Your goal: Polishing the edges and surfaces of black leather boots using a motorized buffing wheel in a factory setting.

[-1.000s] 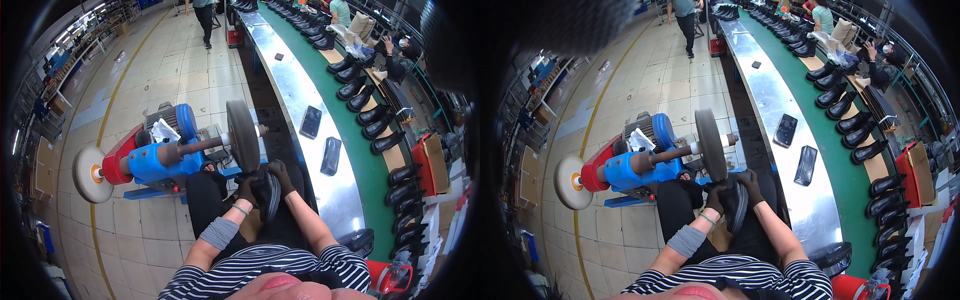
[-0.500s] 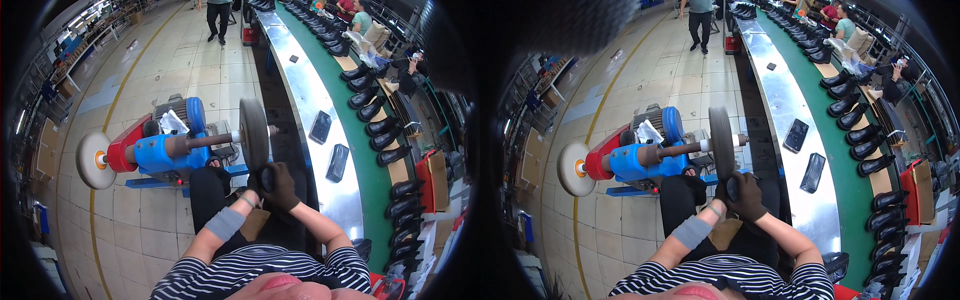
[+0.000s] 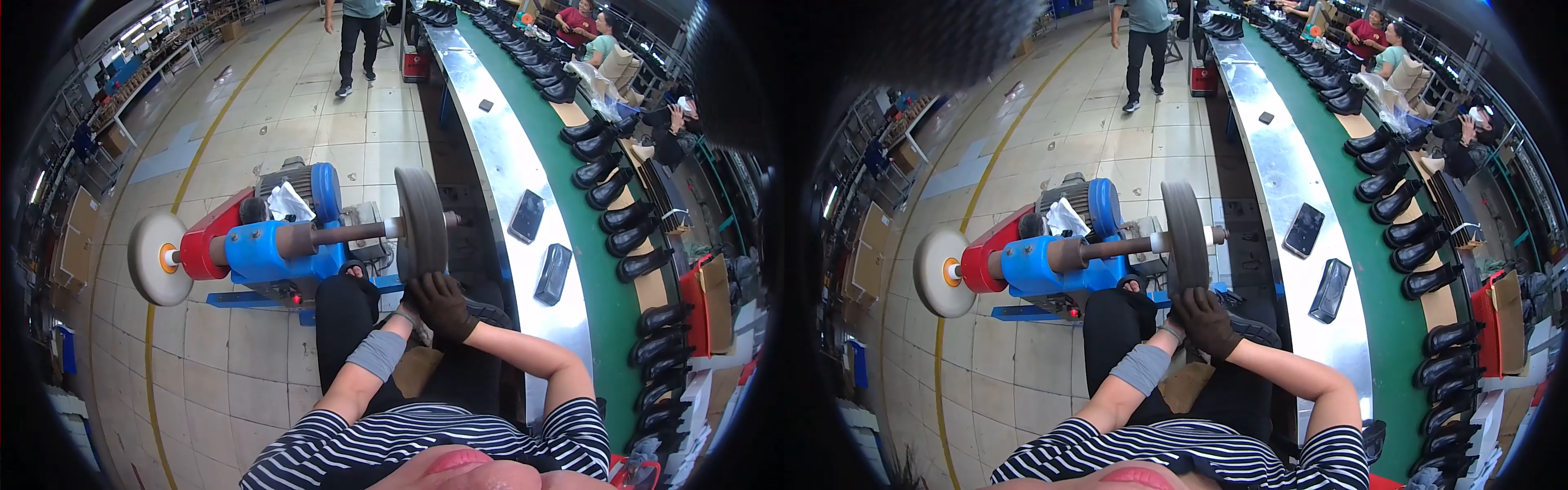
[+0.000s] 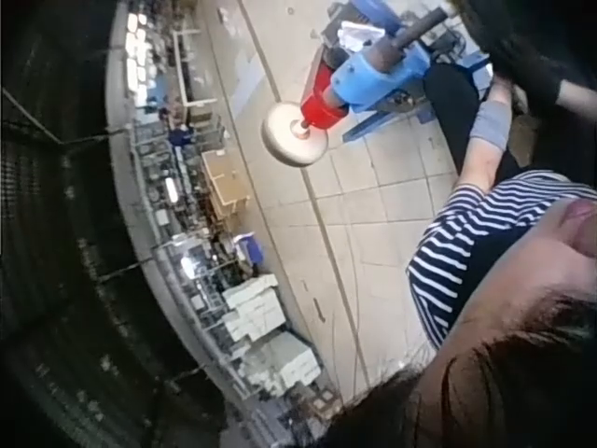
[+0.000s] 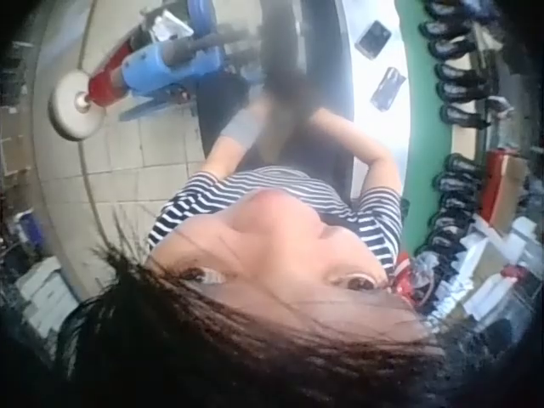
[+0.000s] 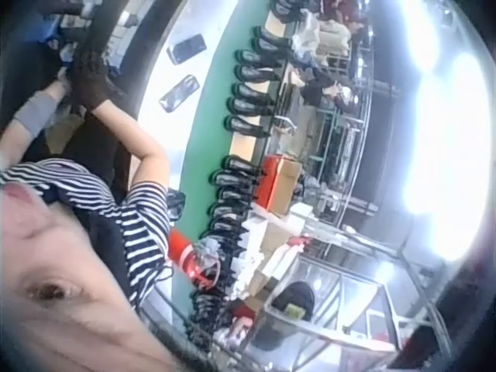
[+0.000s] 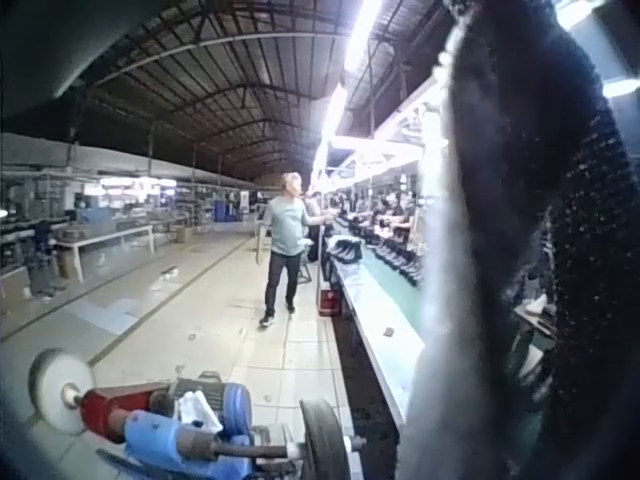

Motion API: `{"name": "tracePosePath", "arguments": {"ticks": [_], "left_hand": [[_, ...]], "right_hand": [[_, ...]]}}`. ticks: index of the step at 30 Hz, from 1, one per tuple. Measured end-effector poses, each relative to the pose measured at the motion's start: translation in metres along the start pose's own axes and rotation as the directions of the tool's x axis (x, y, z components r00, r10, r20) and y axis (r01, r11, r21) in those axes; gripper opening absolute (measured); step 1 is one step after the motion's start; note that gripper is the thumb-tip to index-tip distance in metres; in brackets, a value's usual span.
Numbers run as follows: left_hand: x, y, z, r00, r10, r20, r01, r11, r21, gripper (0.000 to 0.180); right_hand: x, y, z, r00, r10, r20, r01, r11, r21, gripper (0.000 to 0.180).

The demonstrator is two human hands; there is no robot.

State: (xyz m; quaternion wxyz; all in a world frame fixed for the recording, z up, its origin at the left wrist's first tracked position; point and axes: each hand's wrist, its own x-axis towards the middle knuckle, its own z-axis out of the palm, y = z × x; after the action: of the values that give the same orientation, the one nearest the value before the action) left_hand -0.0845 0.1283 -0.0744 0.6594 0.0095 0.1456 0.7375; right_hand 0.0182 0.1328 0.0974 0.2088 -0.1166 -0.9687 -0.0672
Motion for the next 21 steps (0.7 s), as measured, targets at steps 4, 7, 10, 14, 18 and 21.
{"name": "tracePosePath", "arguments": {"ticks": [4,7,10,14,18,21], "left_hand": [[0.010,0.003,0.003,0.994,-0.029,0.105,0.033,0.999,-0.029,0.057],[0.012,0.017,0.001,0.983,-0.057,0.177,0.067,0.996,-0.053,0.059],[0.007,0.029,-0.006,0.965,-0.087,0.246,0.107,0.992,-0.072,0.060],[0.009,0.029,-0.006,0.940,-0.112,0.323,0.150,0.984,-0.096,0.062],[0.008,0.000,-0.004,0.911,-0.138,0.388,0.196,0.974,-0.114,0.063],[0.002,-0.006,-0.010,0.881,-0.160,0.446,0.238,0.963,-0.124,0.065]], "right_hand": [[0.001,0.014,0.015,0.978,-0.209,-0.001,0.208,0.976,-0.065,0.042],[0.008,0.016,0.031,0.927,-0.376,-0.011,0.371,0.920,-0.130,0.042],[0.016,0.014,0.042,0.884,-0.463,-0.059,0.451,0.880,-0.147,0.043],[0.014,0.009,0.031,0.892,-0.451,0.033,0.452,0.887,-0.094,0.045],[-0.027,0.000,-0.018,0.981,-0.186,0.061,0.189,0.981,-0.049,0.047],[-0.073,0.011,-0.051,0.967,0.195,0.164,-0.184,0.980,-0.082,0.056]]}}
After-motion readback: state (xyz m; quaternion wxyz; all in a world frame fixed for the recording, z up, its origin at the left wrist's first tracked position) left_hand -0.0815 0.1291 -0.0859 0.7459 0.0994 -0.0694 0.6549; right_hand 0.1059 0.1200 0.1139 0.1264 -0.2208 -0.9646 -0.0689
